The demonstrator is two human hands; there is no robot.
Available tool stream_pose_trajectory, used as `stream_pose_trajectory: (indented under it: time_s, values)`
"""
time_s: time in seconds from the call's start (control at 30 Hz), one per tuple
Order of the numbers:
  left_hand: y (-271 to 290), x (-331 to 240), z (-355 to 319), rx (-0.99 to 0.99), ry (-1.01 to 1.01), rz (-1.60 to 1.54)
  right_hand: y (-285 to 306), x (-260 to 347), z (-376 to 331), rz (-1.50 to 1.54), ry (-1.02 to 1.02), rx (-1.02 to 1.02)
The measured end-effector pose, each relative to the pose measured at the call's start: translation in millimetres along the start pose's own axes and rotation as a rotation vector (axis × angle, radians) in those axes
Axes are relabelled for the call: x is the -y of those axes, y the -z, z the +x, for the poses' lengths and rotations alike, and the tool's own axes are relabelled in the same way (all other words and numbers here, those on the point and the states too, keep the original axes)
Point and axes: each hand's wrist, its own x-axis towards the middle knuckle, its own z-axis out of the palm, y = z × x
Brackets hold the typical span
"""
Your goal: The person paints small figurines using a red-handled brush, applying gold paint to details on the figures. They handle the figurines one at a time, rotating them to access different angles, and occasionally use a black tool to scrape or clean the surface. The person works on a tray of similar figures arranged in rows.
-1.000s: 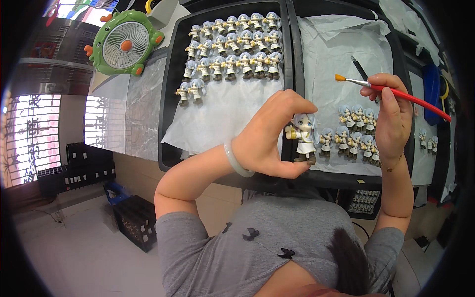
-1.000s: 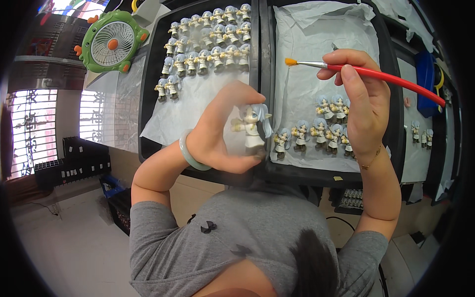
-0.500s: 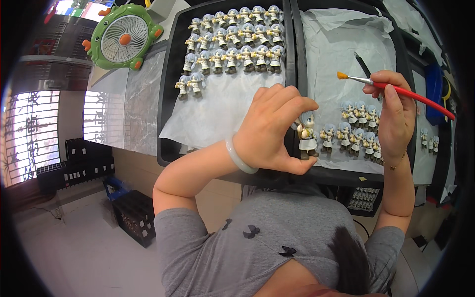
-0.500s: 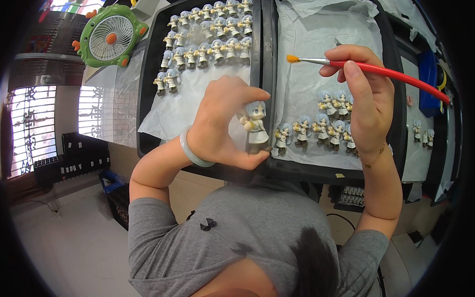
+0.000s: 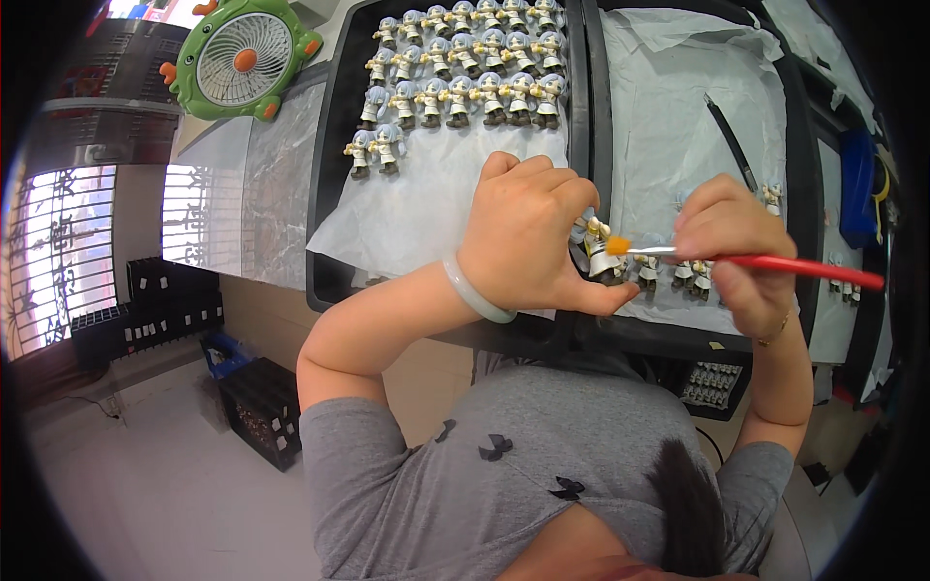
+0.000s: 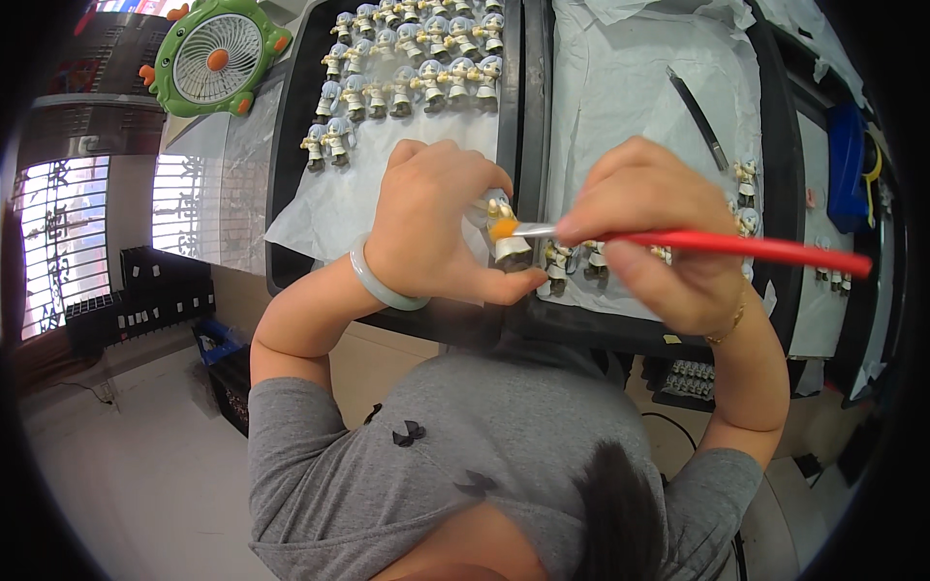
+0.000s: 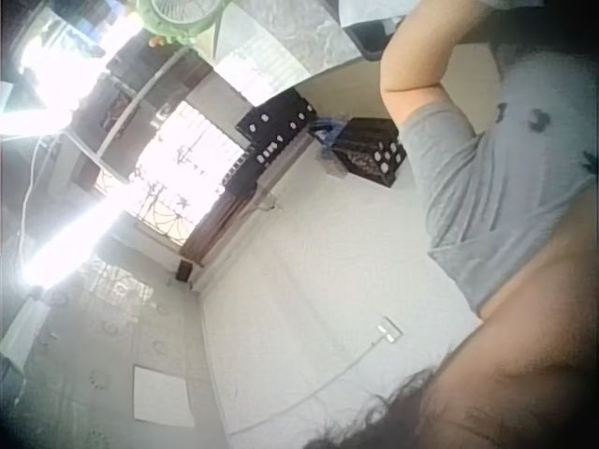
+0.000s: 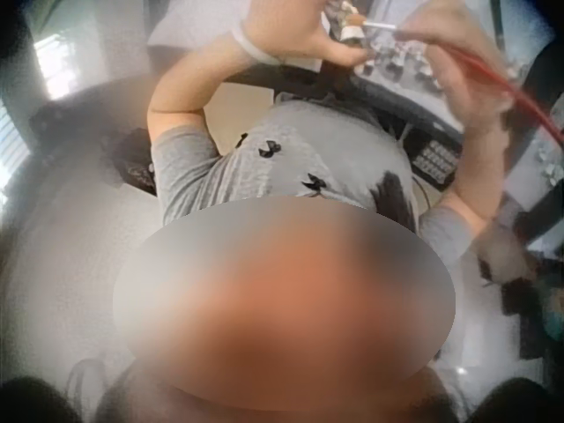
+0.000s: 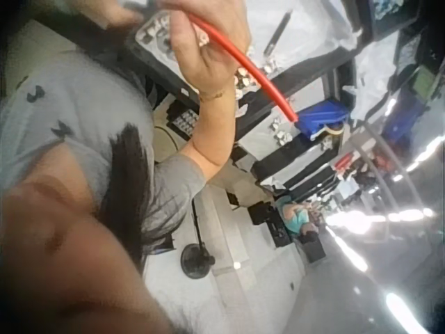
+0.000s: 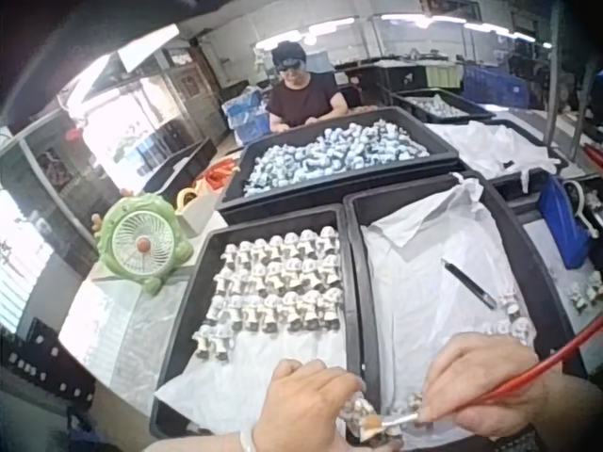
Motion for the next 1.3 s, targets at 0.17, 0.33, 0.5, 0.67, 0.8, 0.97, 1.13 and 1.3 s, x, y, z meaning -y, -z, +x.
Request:
stream_pose_trajectory:
  time_s: [0.17,0.33,0.5,0.67,0.8,0.97,1.13,1.3]
  values:
    - [-2,-2,-2,0.061,0.026,0.069,-2,6,-1,-0.216,-0.007,0.108]
    - [-1,-3,-2,0.113,0.056,0.089,-17,5,1,-0.329,0.043,0.023]
    - [41,34,16,0.005,0.168,-0.276,18,-2,-15,-0.031,-0.246,-0.385]
    - [68,125,1,-0.022,0.270,-0.222,19,-13,-12,-0.019,-0.273,-0.420]
    - [43,151,-38,0.140,0.280,0.010,11,-7,-11,-0.024,-0.226,-0.333]
    - [32,159,-51,0.166,0.231,0.194,11,-8,-10,-0.059,-0.224,-0.326]
    - [32,167,-55,0.217,0.207,0.337,12,-7,-11,-0.077,-0.225,-0.336]
    - [43,158,-50,0.290,0.196,0.390,14,-6,-10,-0.076,-0.185,-0.361]
